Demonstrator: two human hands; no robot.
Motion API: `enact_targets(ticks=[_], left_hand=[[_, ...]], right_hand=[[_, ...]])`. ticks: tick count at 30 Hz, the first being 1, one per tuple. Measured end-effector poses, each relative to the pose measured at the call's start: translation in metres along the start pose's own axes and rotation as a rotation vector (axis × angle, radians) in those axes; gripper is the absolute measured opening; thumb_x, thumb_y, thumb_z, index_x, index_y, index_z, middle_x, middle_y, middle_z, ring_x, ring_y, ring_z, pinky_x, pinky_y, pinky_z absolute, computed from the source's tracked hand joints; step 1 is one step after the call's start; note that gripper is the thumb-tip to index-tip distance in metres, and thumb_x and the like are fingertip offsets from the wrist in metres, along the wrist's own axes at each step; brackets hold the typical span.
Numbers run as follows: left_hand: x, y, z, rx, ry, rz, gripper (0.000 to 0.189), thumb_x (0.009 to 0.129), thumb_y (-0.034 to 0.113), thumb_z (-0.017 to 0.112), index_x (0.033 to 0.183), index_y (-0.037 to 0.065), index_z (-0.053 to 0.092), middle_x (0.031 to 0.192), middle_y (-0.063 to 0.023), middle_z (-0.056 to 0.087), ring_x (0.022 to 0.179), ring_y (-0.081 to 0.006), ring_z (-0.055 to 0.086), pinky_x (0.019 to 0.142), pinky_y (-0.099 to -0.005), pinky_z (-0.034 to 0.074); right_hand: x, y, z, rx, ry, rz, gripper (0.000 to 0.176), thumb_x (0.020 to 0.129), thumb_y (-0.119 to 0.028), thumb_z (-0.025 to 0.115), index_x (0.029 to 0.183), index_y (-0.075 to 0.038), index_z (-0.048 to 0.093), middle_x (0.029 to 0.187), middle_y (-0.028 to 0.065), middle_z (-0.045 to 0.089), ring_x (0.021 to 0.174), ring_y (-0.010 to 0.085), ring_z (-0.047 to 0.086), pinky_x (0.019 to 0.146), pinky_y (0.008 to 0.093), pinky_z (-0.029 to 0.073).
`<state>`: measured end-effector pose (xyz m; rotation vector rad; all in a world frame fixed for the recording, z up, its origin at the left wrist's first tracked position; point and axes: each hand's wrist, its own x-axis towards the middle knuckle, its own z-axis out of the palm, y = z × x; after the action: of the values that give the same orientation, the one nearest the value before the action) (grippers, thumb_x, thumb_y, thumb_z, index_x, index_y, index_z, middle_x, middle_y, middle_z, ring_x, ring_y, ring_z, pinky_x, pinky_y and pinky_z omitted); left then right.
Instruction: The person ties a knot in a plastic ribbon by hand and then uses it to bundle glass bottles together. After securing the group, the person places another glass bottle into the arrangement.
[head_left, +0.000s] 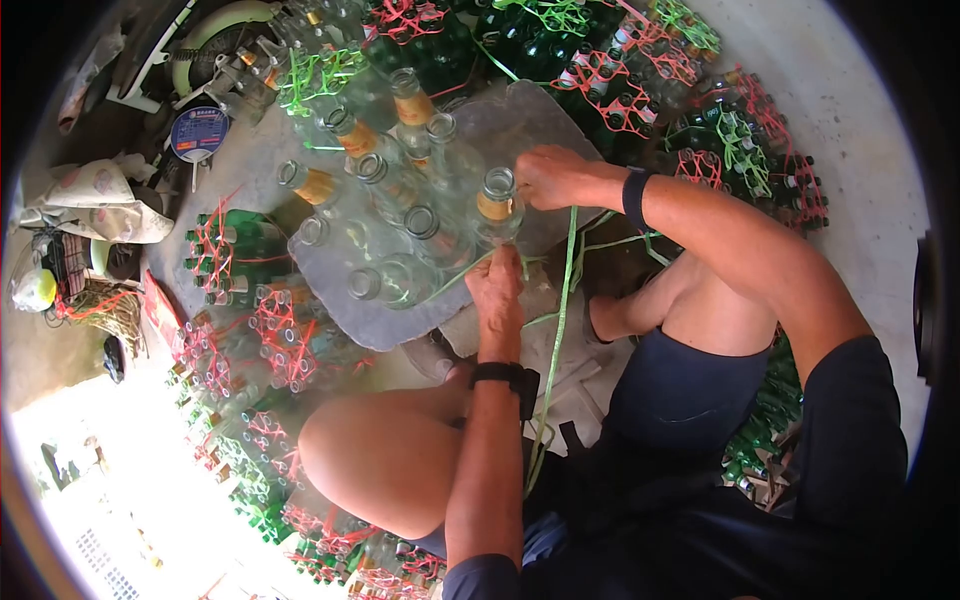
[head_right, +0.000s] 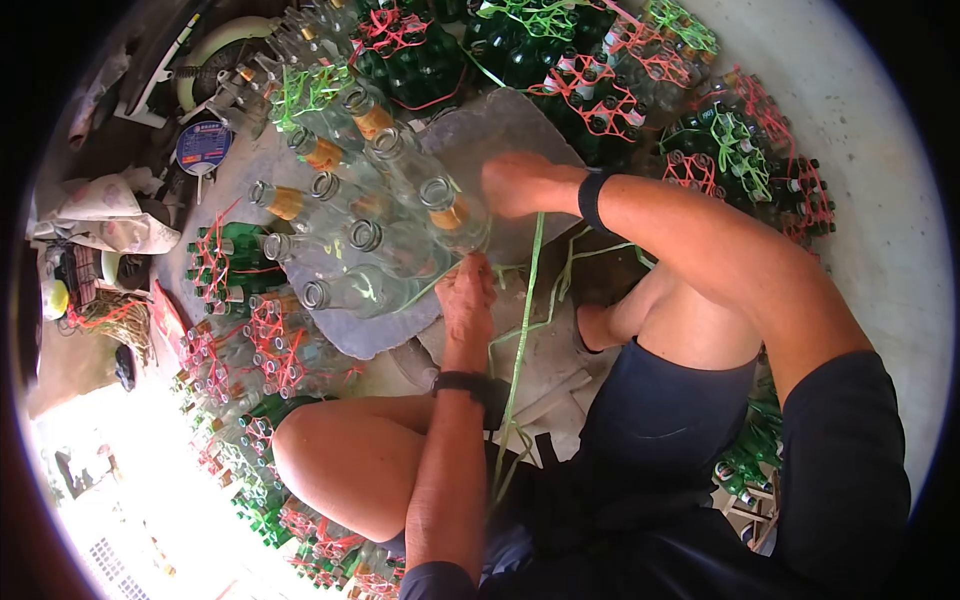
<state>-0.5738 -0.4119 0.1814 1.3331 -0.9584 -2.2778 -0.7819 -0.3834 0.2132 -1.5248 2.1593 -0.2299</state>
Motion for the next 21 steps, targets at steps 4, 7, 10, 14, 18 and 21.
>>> enact_targets(ticks=[4, 7, 10, 14, 18, 21], left_hand=[[0.002, -0.005, -0.003, -0.005, -0.018, 0.025, 0.018, 0.088, 0.017, 0.066, 0.073, 0.007, 0.062, 0.062, 0.0003, 0.052, 0.047, -0.0069, 0.04, 0.042, -0.0238, 0.026], [0.001, -0.01, -0.01, 0.027, -0.081, 0.077, 0.019, 0.09, 0.017, 0.065, 0.075, 0.006, 0.063, 0.064, -0.002, 0.057, 0.049, -0.0089, 0.044, 0.045, -0.025, 0.032], [0.0, -0.016, -0.012, 0.057, -0.101, 0.099, 0.022, 0.094, 0.02, 0.065, 0.078, 0.004, 0.066, 0.07, -0.0051, 0.063, 0.055, -0.0123, 0.052, 0.053, -0.0264, 0.042], [-0.004, -0.022, -0.009, 0.018, -0.09, 0.104, 0.027, 0.1, 0.026, 0.063, 0.088, 0.002, 0.068, 0.081, -0.0099, 0.071, 0.069, -0.0171, 0.065, 0.068, -0.0299, 0.055], [-0.01, -0.025, -0.003, -0.033, -0.106, 0.112, 0.027, 0.103, 0.022, 0.059, 0.092, -0.001, 0.067, 0.086, -0.0124, 0.073, 0.075, -0.0206, 0.072, 0.073, -0.0323, 0.058], [-0.015, -0.026, 0.003, -0.069, -0.111, 0.099, 0.025, 0.104, 0.022, 0.057, 0.098, -0.001, 0.066, 0.092, -0.0136, 0.073, 0.083, -0.0232, 0.074, 0.076, -0.0332, 0.058]], right_hand=[[-0.002, -0.002, -0.001, 0.043, -0.004, 0.036, 0.014, 0.078, -0.014, 0.064, 0.074, -0.002, 0.069, 0.074, 0.0232, 0.066, 0.078, 0.0446, 0.067, 0.067, 0.0543, 0.05], [-0.004, 0.002, 0.0, 0.001, -0.021, 0.059, 0.018, 0.08, -0.018, 0.067, 0.073, -0.002, 0.069, 0.072, 0.0221, 0.066, 0.076, 0.0437, 0.066, 0.065, 0.0528, 0.049], [-0.013, 0.001, -0.01, 0.016, -0.097, 0.057, 0.022, 0.084, -0.022, 0.069, 0.074, -0.002, 0.07, 0.072, 0.0207, 0.066, 0.073, 0.0422, 0.066, 0.064, 0.0518, 0.048], [-0.033, 0.0, -0.015, 0.028, -0.21, 0.069, 0.025, 0.088, -0.026, 0.067, 0.079, -0.003, 0.071, 0.074, 0.0205, 0.067, 0.073, 0.0398, 0.066, 0.066, 0.0512, 0.048], [-0.048, 0.01, -0.005, 0.007, -0.369, -0.136, 0.029, 0.093, -0.026, 0.059, 0.084, -0.001, 0.071, 0.079, 0.0212, 0.068, 0.076, 0.0376, 0.067, 0.072, 0.0503, 0.05], [-0.069, -0.011, -0.016, 0.091, -0.537, 0.008, 0.028, 0.092, -0.024, 0.053, 0.089, -0.002, 0.07, 0.084, 0.0174, 0.07, 0.071, 0.032, 0.068, 0.064, 0.0463, 0.051]])
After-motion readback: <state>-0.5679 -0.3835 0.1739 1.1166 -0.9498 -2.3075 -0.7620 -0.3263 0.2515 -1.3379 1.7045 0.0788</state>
